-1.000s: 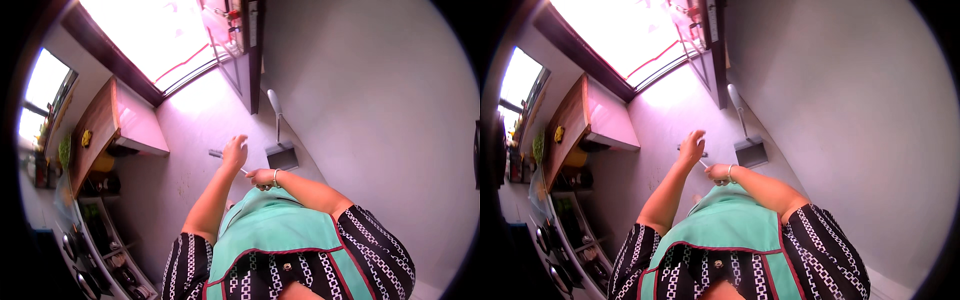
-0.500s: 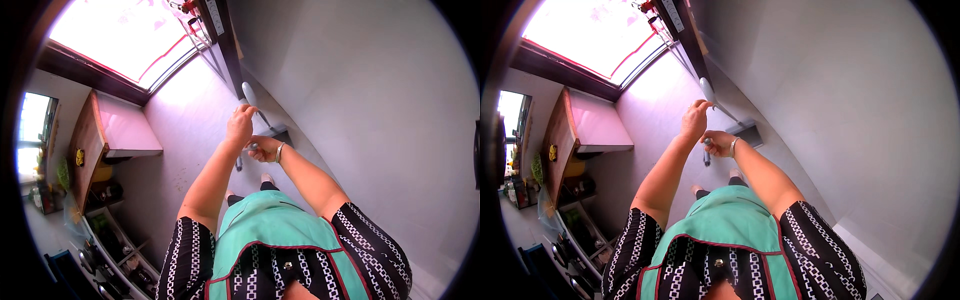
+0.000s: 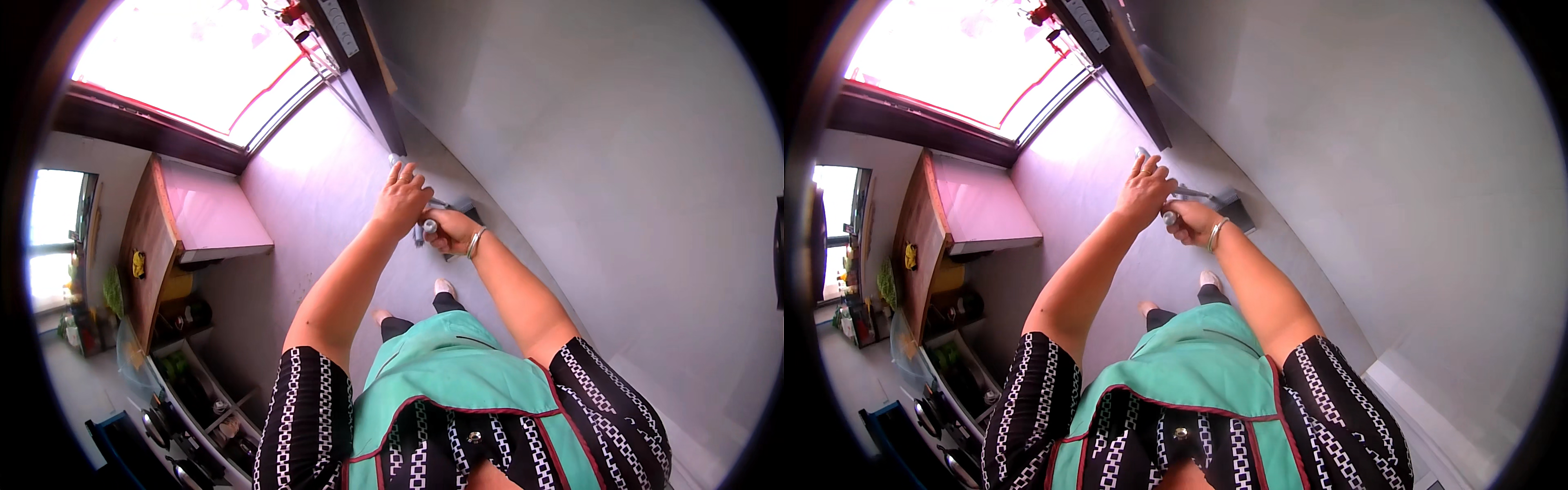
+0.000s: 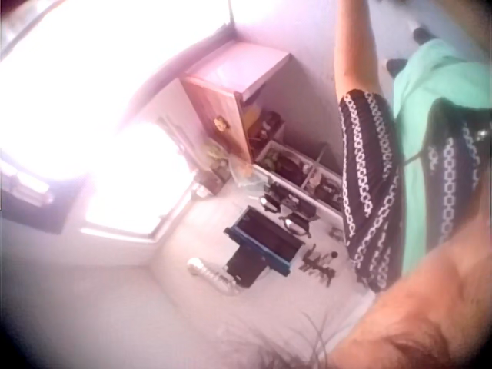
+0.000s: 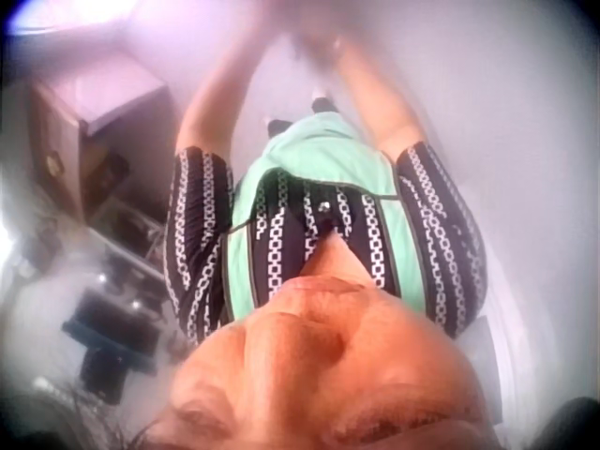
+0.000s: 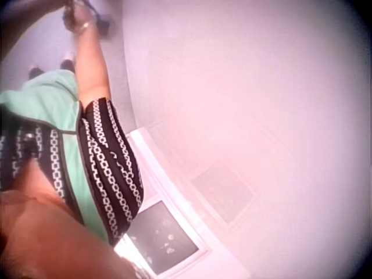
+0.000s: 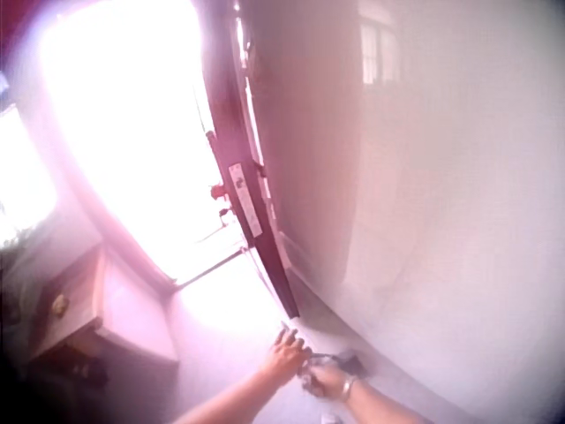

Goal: The person sweeps a tiled floor with a broom and dustpan, collecting debris into the dustpan. They then wash a metal bowl in the sink and rinse it. Finally, the person sorts green peas in a large bowl on a wooden table.

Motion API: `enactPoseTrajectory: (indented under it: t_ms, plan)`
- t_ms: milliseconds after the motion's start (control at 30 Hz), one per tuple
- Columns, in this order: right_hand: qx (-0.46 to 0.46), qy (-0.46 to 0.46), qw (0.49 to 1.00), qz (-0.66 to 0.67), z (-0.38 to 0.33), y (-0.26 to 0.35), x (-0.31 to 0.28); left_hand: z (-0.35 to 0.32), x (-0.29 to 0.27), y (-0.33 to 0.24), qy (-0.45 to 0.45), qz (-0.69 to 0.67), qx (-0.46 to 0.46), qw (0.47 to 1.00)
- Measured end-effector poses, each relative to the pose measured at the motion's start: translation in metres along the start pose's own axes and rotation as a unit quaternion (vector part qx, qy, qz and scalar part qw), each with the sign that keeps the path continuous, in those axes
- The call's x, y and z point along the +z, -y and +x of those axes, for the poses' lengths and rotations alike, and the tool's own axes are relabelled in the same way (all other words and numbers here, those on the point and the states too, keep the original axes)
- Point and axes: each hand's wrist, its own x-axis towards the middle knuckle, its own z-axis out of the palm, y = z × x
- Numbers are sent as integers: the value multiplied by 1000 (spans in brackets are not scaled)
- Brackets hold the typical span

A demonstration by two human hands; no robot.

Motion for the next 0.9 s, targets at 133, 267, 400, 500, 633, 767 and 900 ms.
enactPoseTrajectory:
  t_ms: [133,267,400,500,633,767,900]
  plan:
    - [-7,-15,996,-84,-7,-32,8,-43,-5,5,2,-4,-47,999]
    - [23,5,985,-168,2,-74,15,-101,-5,12,4,-42,-138,990]
    - [69,28,986,-151,-2,-107,50,-166,-14,15,15,-131,-244,961]
    - [69,-2,986,-152,13,-153,65,-217,-1,28,-46,-216,-331,917]
    - [58,-28,985,-158,38,-217,73,-271,23,33,-96,-166,-372,908]
    - [54,-32,979,-195,40,-284,57,-327,66,22,-151,-130,-398,896]
    - [56,-48,973,-219,20,-341,21,-372,86,-1,-184,-117,-418,882]
